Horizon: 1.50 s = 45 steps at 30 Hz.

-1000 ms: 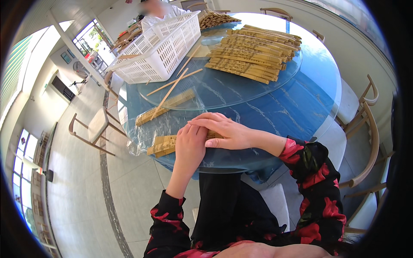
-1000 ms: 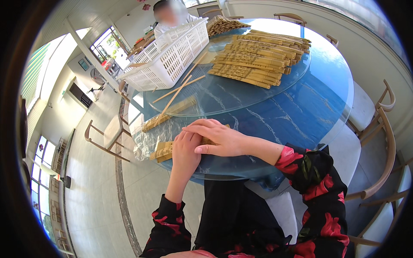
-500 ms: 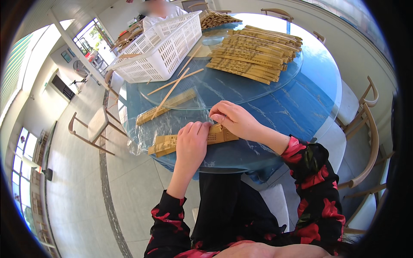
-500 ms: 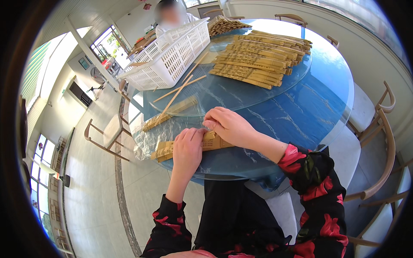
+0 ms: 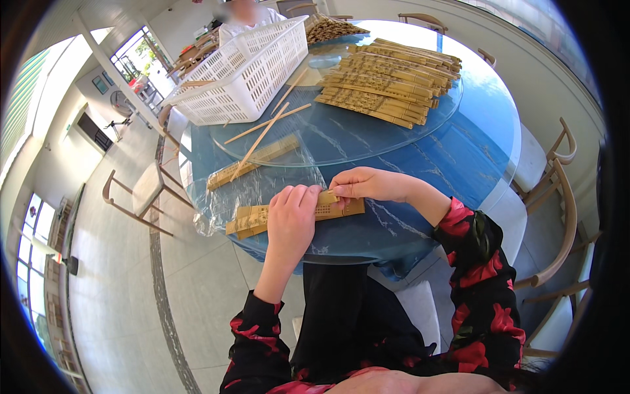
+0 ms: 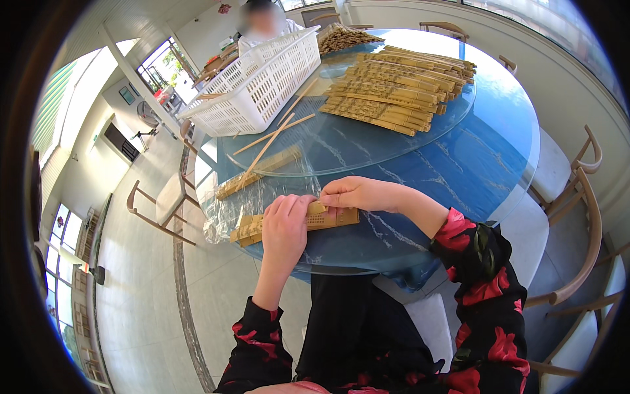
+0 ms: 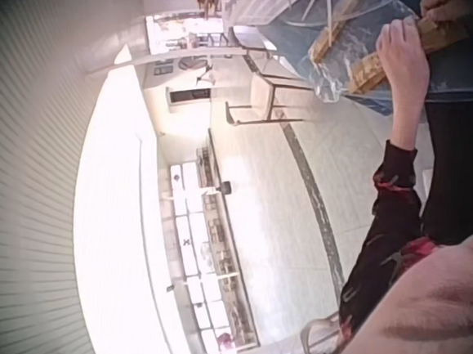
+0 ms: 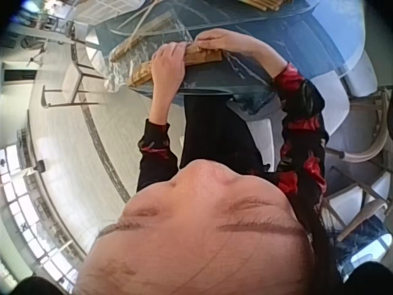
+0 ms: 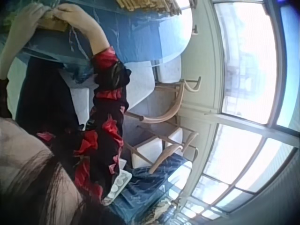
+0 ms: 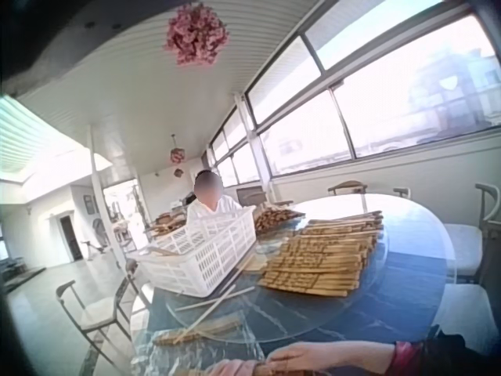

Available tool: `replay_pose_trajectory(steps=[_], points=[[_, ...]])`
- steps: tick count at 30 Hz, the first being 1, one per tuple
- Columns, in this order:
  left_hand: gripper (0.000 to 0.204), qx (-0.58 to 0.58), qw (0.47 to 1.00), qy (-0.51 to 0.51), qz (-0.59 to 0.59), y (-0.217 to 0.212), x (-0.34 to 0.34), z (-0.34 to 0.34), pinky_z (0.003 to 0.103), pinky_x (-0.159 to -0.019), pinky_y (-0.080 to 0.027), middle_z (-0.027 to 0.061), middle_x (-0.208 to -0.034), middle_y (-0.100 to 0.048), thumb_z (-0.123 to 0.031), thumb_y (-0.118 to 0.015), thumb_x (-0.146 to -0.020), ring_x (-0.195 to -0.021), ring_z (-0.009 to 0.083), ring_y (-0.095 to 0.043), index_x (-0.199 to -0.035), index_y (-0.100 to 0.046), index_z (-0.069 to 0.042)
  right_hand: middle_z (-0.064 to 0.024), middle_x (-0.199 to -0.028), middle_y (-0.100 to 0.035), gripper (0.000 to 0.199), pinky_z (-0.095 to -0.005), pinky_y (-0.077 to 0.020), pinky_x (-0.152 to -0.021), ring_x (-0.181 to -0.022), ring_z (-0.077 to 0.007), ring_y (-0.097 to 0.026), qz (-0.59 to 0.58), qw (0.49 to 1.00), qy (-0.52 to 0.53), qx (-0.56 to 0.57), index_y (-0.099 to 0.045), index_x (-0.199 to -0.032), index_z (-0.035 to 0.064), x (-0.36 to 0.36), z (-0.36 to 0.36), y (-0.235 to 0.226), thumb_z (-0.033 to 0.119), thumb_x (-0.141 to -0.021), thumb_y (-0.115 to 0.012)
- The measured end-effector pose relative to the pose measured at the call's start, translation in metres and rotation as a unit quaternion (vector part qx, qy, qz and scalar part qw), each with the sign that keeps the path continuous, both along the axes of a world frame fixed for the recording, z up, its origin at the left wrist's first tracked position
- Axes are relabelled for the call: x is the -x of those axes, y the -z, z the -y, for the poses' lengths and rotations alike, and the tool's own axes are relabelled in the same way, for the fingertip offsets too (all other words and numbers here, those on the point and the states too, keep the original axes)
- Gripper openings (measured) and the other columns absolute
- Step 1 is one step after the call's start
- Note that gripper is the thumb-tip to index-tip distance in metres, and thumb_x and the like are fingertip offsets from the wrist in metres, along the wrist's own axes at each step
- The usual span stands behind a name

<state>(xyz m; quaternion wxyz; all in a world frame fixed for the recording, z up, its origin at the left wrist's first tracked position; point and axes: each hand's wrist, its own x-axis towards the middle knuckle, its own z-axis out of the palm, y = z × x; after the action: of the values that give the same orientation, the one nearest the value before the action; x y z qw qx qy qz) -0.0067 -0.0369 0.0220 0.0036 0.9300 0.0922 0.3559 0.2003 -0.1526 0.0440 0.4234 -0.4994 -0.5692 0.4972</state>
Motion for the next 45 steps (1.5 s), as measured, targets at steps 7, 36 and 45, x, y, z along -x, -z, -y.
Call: replay_pose_trajectory(steps=[7,36,45], points=[[0.025,-0.021,0.999,0.025,0.019,0.001,-0.002,-0.002,0.041,-0.08,-0.05,0.006,-0.09,-0.063,-0.003,-0.063,-0.083,-0.087,0.0278,-0.062,-0.107,-0.071,-0.007,0.0012,-0.096,-0.067,0.025,-0.0257,-0.0512,-0.089,-0.093,-0.0064,-0.064,0.023,0.999,0.001,-0.022,-0.068,-0.107,0.0001,-0.007,-0.006,0.016,0.024,-0.11,-0.061],[0.056,-0.094,0.991,-0.069,0.073,-0.002,-0.001,0.007,0.047,-0.109,-0.043,0.0065,-0.127,-0.063,-0.005,-0.079,-0.078,-0.122,0.0285,-0.057,-0.132,-0.067,-0.009,0.0025,-0.075,-0.065,0.025,-0.0205,-0.0416,-0.062,-0.066,-0.0041,-0.053,-0.031,0.979,0.201,0.005,-0.072,-0.101,0.0064,-0.015,-0.006,0.002,0.029,-0.107,-0.063],[0.041,-0.041,0.996,0.011,0.075,-0.001,-0.002,0.002,0.047,-0.106,-0.045,0.0059,-0.125,-0.064,-0.008,-0.081,-0.08,-0.122,0.03,-0.057,-0.119,-0.068,-0.007,-0.0009,-0.072,-0.059,0.025,-0.0251,-0.0353,-0.05,-0.056,-0.0078,-0.048,-0.195,0.764,0.577,-0.212,-0.062,-0.093,0.0062,-0.112,0.01,-0.007,0.027,-0.107,-0.064]])
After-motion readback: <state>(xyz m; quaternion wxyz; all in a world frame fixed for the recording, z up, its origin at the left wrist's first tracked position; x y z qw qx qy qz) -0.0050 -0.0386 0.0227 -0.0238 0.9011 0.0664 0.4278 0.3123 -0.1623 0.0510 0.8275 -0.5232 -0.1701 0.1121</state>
